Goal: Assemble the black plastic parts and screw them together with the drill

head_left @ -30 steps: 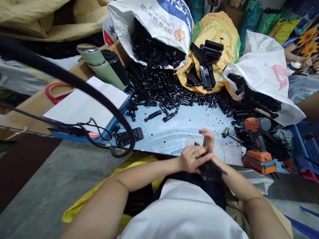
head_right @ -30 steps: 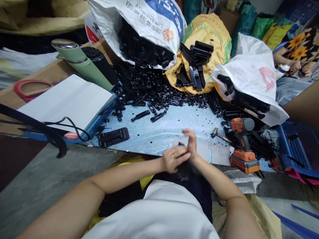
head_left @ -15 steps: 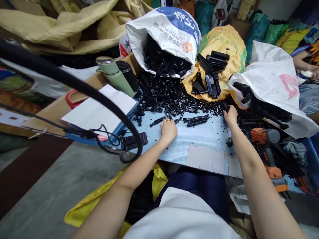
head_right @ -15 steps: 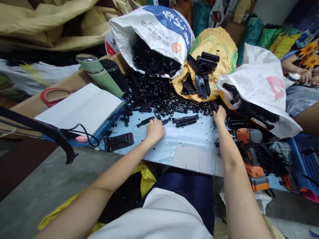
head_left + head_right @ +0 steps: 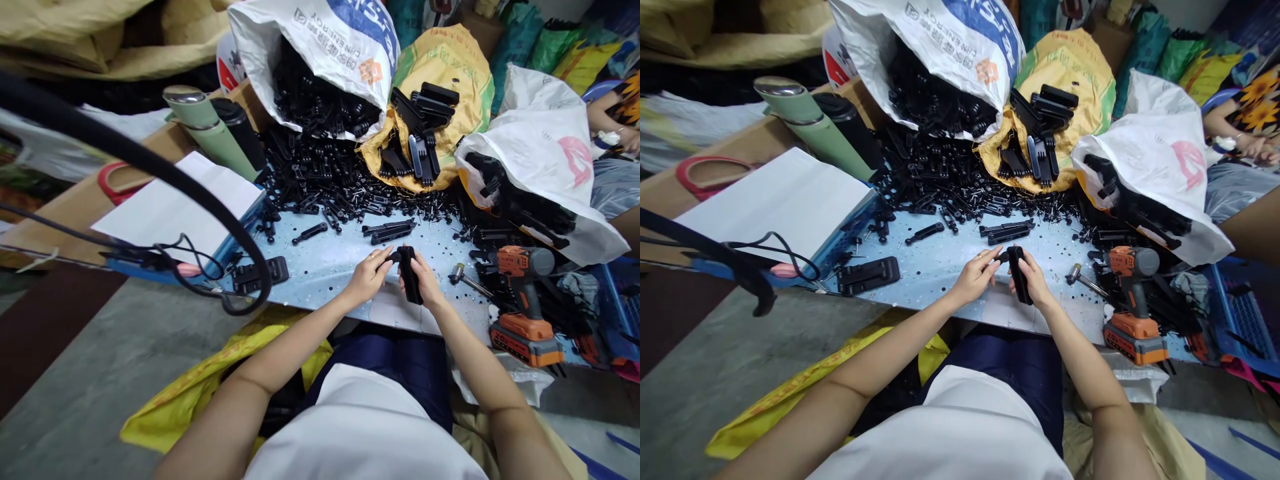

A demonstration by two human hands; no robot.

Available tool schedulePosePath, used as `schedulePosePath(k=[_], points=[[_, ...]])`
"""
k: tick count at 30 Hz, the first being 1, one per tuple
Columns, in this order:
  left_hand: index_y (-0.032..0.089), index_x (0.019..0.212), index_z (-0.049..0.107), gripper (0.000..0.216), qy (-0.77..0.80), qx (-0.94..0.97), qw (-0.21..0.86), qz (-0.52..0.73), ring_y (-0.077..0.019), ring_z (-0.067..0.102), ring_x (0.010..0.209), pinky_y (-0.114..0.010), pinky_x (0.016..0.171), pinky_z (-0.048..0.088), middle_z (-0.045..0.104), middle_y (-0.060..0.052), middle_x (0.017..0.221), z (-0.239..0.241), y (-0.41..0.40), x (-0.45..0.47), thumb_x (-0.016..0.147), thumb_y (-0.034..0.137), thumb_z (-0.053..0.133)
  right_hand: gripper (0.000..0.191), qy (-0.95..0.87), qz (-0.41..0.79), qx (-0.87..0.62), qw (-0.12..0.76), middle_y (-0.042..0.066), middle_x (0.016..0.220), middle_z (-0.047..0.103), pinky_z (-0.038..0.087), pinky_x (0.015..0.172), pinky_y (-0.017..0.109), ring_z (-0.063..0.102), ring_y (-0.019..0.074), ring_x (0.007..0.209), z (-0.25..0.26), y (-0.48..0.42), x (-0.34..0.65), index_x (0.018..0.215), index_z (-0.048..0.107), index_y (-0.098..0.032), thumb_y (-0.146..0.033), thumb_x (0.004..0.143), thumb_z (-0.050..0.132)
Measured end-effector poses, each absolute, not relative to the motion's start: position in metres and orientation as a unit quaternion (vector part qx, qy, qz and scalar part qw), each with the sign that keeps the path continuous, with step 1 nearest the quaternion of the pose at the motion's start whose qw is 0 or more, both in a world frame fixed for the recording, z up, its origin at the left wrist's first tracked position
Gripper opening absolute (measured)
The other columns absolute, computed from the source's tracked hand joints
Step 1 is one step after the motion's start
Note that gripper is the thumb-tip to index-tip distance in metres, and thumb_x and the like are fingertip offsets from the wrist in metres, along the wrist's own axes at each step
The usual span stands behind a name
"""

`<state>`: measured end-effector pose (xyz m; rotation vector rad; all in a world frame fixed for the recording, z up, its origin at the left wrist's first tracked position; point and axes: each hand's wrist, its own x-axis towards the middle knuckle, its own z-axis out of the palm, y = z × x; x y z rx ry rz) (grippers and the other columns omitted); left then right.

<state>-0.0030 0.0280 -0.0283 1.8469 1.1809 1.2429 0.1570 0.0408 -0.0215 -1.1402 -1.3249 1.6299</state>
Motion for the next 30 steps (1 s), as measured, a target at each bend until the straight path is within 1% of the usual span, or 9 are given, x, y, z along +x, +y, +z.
schedulePosePath(k=[3,5,11,17,19,22,26,28,30], points=[[0.015,0.117,0.056,0.034,0.452,0.702,0.280,0.473,-0.0162,0.060,0.083,-0.029,0.077,0.050,0.060,-0.007,0.091,-0.025,0.022,0.001,0.090,0.028,0.040,0.062,-0.550,0.596,-0.451,0.373,-0.002,0.071,0.055,0.044,0.042,0.021,0.051,0.0080,0.048,-0.021,0.032,0.161,0.132,0.041,-0.026,-0.058,0.079,0.047],[0.015,0.116,0.057,0.033,0.455,0.715,0.264,0.461,-0.0172,0.059,0.088,-0.029,0.079,0.049,0.061,-0.007,0.090,-0.023,0.019,0.000,0.090,0.027,0.041,0.062,-0.606,0.548,-0.447,0.365,-0.002,0.071,0.055,0.045,0.044,0.023,0.049,0.0076,0.048,-0.019,0.031,0.168,0.131,0.044,-0.025,-0.058,0.079,0.047],[0.016,0.115,0.058,0.033,0.455,0.737,0.222,0.448,-0.0154,0.059,0.084,-0.026,0.075,0.049,0.060,-0.007,0.090,-0.022,0.007,0.003,0.092,0.030,0.039,0.049,-0.778,0.376,-0.398,0.308,0.003,0.086,0.060,0.050,0.057,0.026,0.049,0.0070,0.052,-0.005,0.032,0.185,0.128,0.049,-0.024,-0.044,0.083,0.051],[0.016,0.122,0.053,0.038,0.488,0.638,0.165,0.573,-0.0149,0.058,0.085,-0.028,0.075,0.048,0.059,-0.008,0.092,-0.021,-0.001,0.031,0.095,0.031,0.031,0.050,-0.748,0.325,-0.426,0.392,0.003,0.086,0.060,0.050,0.056,0.026,0.050,0.0079,0.050,-0.010,0.012,0.163,0.136,0.040,-0.025,-0.042,0.089,0.042],[0.015,0.120,0.054,0.037,0.482,0.626,0.155,0.594,-0.0147,0.057,0.084,-0.028,0.074,0.049,0.059,-0.008,0.090,-0.020,0.000,0.035,0.095,0.030,0.031,0.051,-0.733,0.311,-0.442,0.413,0.006,0.090,0.062,0.052,0.061,0.028,0.054,0.0108,0.056,-0.013,0.006,0.154,0.136,0.039,-0.024,-0.042,0.089,0.042],[0.016,0.118,0.055,0.036,0.475,0.625,0.152,0.601,-0.0151,0.057,0.084,-0.029,0.074,0.049,0.060,-0.009,0.091,-0.017,0.003,0.033,0.095,0.030,0.031,0.052,-0.707,0.292,-0.468,0.442,0.009,0.102,0.063,0.052,0.074,0.032,0.060,0.0169,0.076,-0.019,0.002,0.141,0.136,0.039,-0.023,-0.044,0.089,0.040],[0.016,0.117,0.056,0.037,0.498,0.617,0.177,0.583,-0.0171,0.058,0.088,-0.032,0.077,0.049,0.061,-0.010,0.094,-0.028,0.005,0.031,0.094,0.033,0.031,0.054,-0.685,0.294,-0.498,0.443,0.010,0.117,0.059,0.047,0.089,0.035,0.056,0.0207,0.105,-0.031,0.001,0.128,0.137,0.037,-0.022,-0.047,0.090,0.034],[0.016,0.116,0.055,0.036,0.522,0.604,0.221,0.560,-0.0172,0.060,0.085,-0.031,0.075,0.050,0.061,-0.009,0.093,-0.042,0.002,0.030,0.093,0.034,0.033,0.054,-0.696,0.293,-0.513,0.408,0.011,0.120,0.057,0.047,0.090,0.036,0.055,0.0212,0.108,-0.034,-0.004,0.129,0.137,0.037,-0.022,-0.047,0.089,0.034],[0.016,0.121,0.050,0.037,0.551,0.586,0.277,0.526,-0.0156,0.061,0.076,-0.029,0.067,0.052,0.060,-0.008,0.091,-0.058,-0.006,0.027,0.092,0.034,0.035,0.052,-0.723,0.269,-0.518,0.370,0.011,0.117,0.058,0.049,0.085,0.037,0.058,0.0212,0.102,-0.028,-0.012,0.142,0.135,0.041,-0.022,-0.046,0.089,0.038]])
